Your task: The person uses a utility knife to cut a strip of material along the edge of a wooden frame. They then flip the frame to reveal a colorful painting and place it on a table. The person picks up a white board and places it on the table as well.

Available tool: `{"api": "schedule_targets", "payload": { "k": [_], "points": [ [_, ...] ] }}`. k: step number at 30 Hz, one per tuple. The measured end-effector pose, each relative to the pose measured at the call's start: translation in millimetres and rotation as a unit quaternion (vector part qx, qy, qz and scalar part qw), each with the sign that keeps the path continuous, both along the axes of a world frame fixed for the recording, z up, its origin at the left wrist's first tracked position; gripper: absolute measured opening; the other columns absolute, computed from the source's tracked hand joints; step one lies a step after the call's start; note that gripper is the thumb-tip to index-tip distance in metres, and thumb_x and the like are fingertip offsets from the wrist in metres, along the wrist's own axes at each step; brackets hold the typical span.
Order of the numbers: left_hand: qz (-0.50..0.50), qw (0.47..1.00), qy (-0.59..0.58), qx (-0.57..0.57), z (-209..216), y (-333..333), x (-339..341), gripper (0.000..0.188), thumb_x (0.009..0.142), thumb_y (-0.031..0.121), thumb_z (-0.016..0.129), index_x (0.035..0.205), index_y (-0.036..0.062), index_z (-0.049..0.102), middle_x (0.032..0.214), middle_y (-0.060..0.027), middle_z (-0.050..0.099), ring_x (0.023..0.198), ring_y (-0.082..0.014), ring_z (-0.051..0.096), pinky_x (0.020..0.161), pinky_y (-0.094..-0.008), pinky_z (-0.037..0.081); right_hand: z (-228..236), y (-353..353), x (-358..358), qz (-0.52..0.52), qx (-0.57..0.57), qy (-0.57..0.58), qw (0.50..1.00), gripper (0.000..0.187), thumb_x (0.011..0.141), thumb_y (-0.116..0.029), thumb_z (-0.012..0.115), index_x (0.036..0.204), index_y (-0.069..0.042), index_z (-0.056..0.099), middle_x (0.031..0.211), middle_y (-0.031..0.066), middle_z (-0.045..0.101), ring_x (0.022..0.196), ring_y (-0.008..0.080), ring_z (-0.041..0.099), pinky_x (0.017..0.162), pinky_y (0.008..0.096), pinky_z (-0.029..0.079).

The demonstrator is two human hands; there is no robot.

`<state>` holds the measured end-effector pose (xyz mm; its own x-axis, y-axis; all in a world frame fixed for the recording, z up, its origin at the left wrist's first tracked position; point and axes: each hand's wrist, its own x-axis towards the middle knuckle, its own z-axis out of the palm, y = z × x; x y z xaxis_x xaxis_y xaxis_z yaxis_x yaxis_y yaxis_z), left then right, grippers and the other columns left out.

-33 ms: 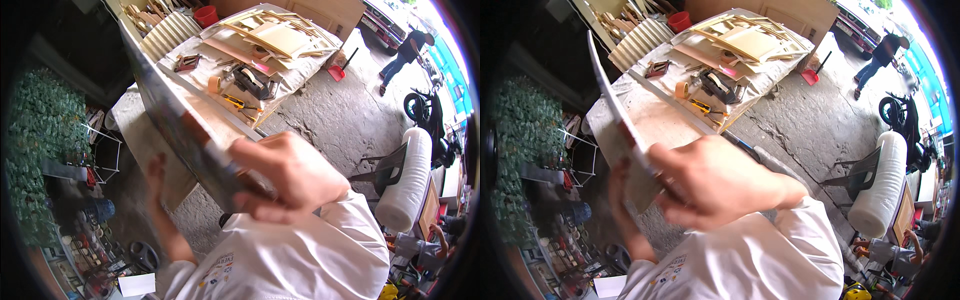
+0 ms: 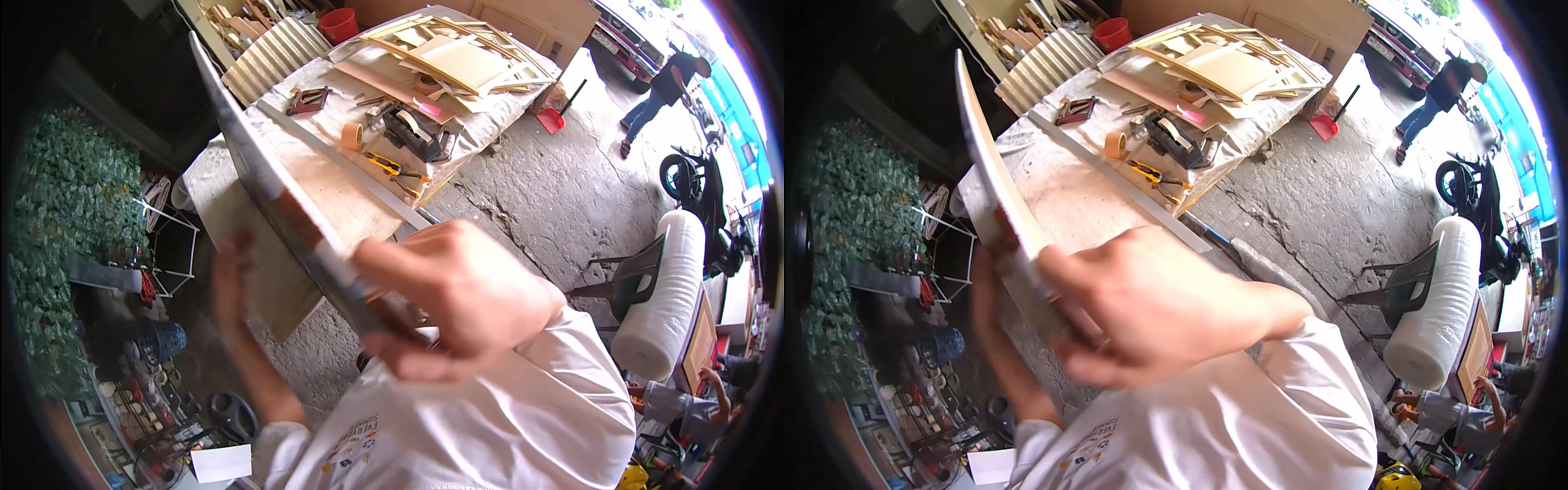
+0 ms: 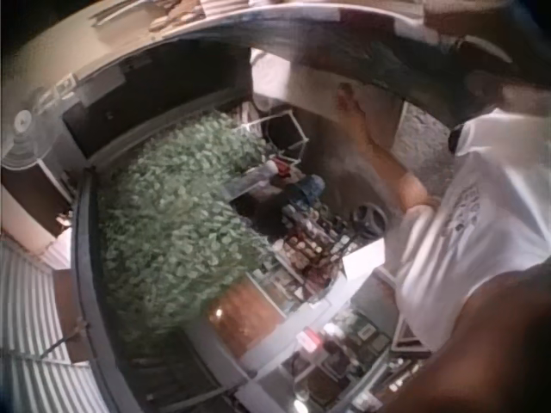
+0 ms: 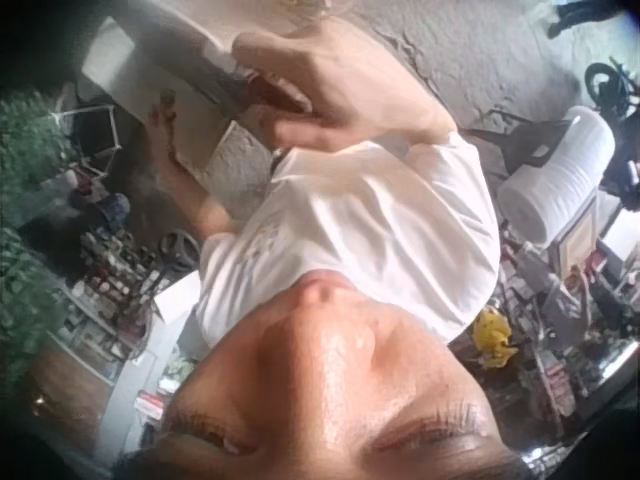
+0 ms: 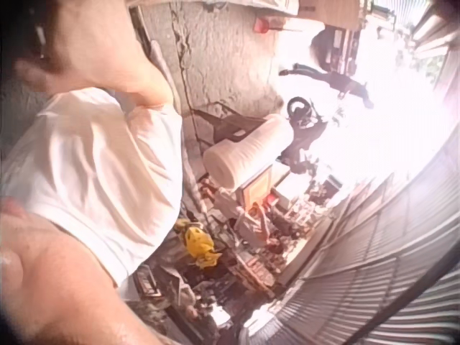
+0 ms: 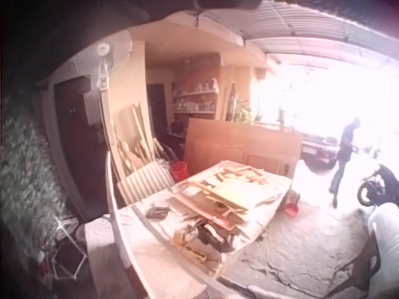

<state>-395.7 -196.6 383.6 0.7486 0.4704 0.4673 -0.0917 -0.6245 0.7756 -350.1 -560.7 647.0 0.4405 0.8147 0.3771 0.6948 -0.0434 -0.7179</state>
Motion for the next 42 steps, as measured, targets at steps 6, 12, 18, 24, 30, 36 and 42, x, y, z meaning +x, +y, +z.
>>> {"api": "schedule_targets", "payload": {
  "k": [6, 12, 18, 24, 30, 36, 42],
  "points": [
    [-0.159, 0.965, 0.166, -0.124, 294.1, -25.7, 45.4, 0.062, 0.093, 0.053, 0.062, 0.124, -0.0007, 0.055, 0.109, -0.0095, 0.063, 0.099, -0.0161, 0.058, 0.093, -0.0297, 0.044, 10.6, 75.3, -51.7, 0.015, 0.066, -0.086, 0.994, 0.046, 0.078, -0.039, 0.065, 0.08, 0.005, 0.052, 0.055, 0.0157, 0.056, 0.051, 0.0334, 0.064, 0.049, 0.042, 0.051],
    [-0.066, 0.958, 0.277, 0.037, 305.9, 12.3, 28.9, 0.042, 0.086, 0.016, 0.058, 0.124, 0.0005, 0.051, 0.117, -0.0129, 0.058, 0.106, -0.0168, 0.055, 0.095, -0.0297, 0.043, -24.9, 93.1, 2.7, 0.119, 0.116, 0.031, 0.986, 0.056, 0.078, -0.048, 0.074, 0.091, 0.004, 0.058, 0.07, 0.0175, 0.062, 0.064, 0.0296, 0.068, 0.058, 0.0377, 0.053],
    [-0.026, 0.951, 0.307, 0.028, 308.4, 35.3, 1.9, 0.064, 0.088, 0.004, 0.049, 0.149, 0.0025, 0.031, 0.145, -0.016, 0.044, 0.133, -0.0222, 0.045, 0.112, -0.0337, 0.032, -207.8, 66.2, 250.4, -0.216, 0.064, 0.137, 0.965, 0.013, 0.092, -0.014, 0.066, 0.098, -0.003, 0.067, 0.081, 0.0048, 0.069, 0.071, 0.0106, 0.065, 0.059, 0.0292, 0.051],
    [0.093, 0.86, 0.468, 0.184, 325.1, 46.8, -24.8, 0.07, 0.095, 0.021, 0.051, 0.155, 0.0034, 0.021, 0.157, -0.0178, 0.03, 0.146, -0.0282, 0.026, 0.119, -0.0381, 0.018, -449.8, -98.5, 512.9, -0.521, -0.03, 0.085, 0.849, 0.017, 0.086, -0.017, 0.06, 0.093, -0.006, 0.071, 0.089, 0.0189, 0.071, 0.085, 0.0357, 0.07, 0.076, 0.0427, 0.054],
    [0.242, 0.766, 0.548, 0.232, 319.6, 9.5, -40.3, 0.077, 0.098, 0.046, 0.051, 0.156, 0.0058, 0.02, 0.159, -0.0179, 0.027, 0.149, -0.0302, 0.021, 0.12, -0.0413, 0.015, -492.3, -86.7, 573.2, -0.397, -0.154, 0.098, 0.899, 0.026, 0.086, -0.007, 0.06, 0.11, -0.011, 0.07, 0.102, 0.0163, 0.07, 0.1, 0.0369, 0.066, 0.085, 0.0408, 0.052],
    [0.275, 0.838, 0.457, 0.118, 293.3, -9.4, -64.5, 0.073, 0.099, 0.039, 0.053, 0.156, 0.0055, 0.022, 0.16, -0.0174, 0.025, 0.148, -0.0297, 0.023, 0.119, -0.0409, 0.017, -516.7, -73.1, 626.1, -0.215, -0.157, 0.054, 0.962, 0.035, 0.085, -0.002, 0.061, 0.116, -0.015, 0.071, 0.117, 0.019, 0.06, 0.107, 0.0343, 0.061, 0.092, 0.0379, 0.051],
    [0.322, 0.817, 0.458, 0.136, 286.3, 4.4, -94.6, 0.074, 0.096, 0.044, 0.054, 0.154, 0.006, 0.028, 0.16, -0.0152, 0.026, 0.149, -0.028, 0.02, 0.121, -0.0389, 0.012, -511.9, -66.0, 656.2, -0.076, -0.16, 0.238, 0.955, 0.025, 0.088, -0.008, 0.066, 0.112, -0.006, 0.071, 0.112, 0.0155, 0.062, 0.101, 0.0296, 0.064, 0.09, 0.0362, 0.052]
  ]
}}
